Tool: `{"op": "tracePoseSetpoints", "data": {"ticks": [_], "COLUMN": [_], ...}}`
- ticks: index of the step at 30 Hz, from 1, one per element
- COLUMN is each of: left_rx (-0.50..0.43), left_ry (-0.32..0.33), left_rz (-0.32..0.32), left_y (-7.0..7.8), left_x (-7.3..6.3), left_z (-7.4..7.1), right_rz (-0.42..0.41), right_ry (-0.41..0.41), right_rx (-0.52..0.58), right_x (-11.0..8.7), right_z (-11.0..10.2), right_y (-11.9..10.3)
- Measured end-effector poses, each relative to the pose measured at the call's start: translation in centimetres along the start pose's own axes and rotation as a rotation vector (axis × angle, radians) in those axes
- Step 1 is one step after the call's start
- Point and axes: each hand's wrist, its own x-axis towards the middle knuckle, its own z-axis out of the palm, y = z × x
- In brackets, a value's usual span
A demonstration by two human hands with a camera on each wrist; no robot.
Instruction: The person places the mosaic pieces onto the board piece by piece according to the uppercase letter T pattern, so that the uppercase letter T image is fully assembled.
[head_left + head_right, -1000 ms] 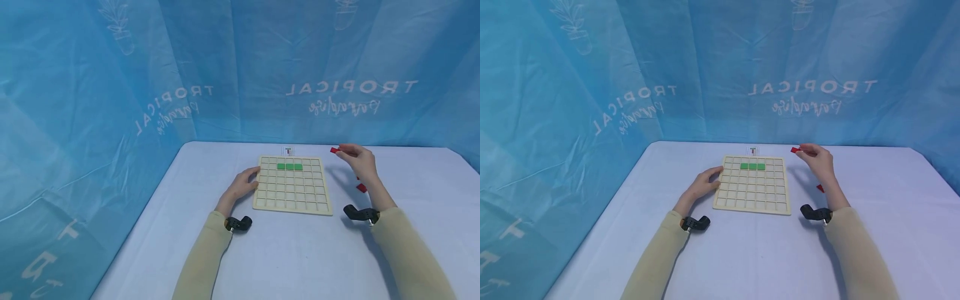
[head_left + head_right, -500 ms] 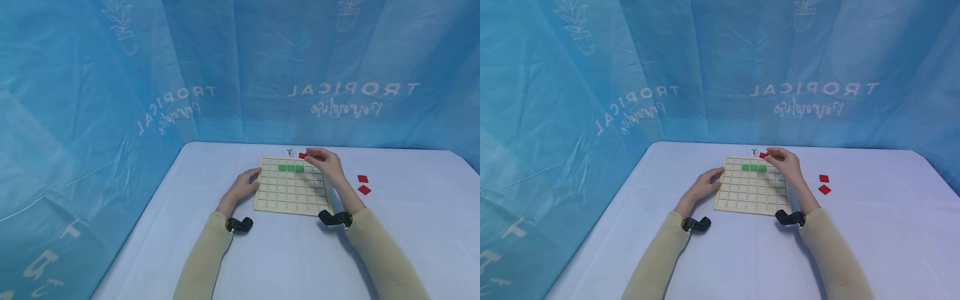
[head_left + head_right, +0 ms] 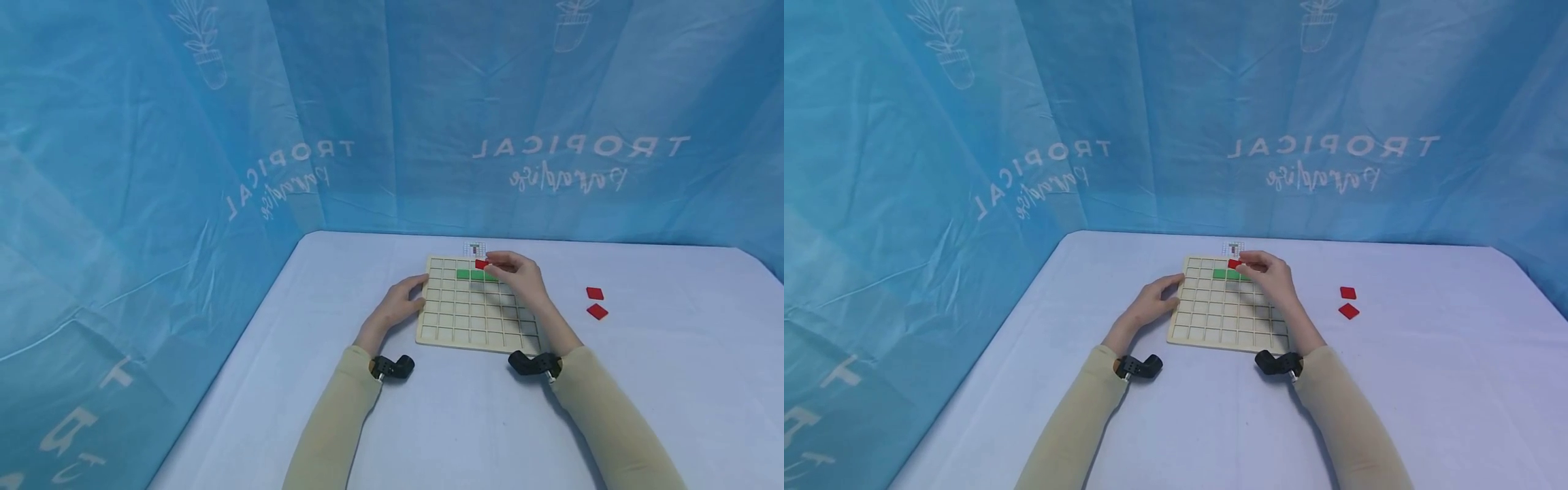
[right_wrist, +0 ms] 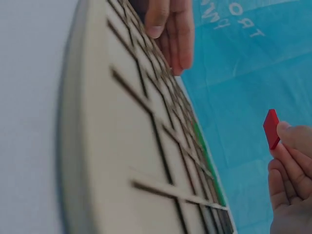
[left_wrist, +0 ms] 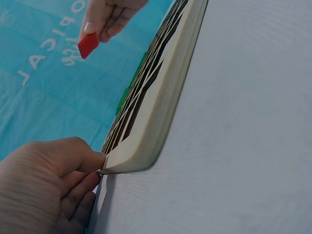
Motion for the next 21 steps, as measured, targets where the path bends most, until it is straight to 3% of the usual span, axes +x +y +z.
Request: {"op": "tracePoseSetpoints", "data": {"ticks": [9,21], "left_rx": [-0.008,-0.012], "left_ry": [0.007,0.009], "left_rz": [0.002,0.000], "left_y": [-0.1,0.0], "left_x": [0.0,0.0], "left_z": [0.1,0.2], "right_rz": [0.021,-0.087], "right_ry": [-0.011,-0.079], "right_rx": [-0.056,-0.212], "right_x": [-0.3,-0.8], "right_z": [0.7,1.2], "right_y": [1.9,2.6]}}
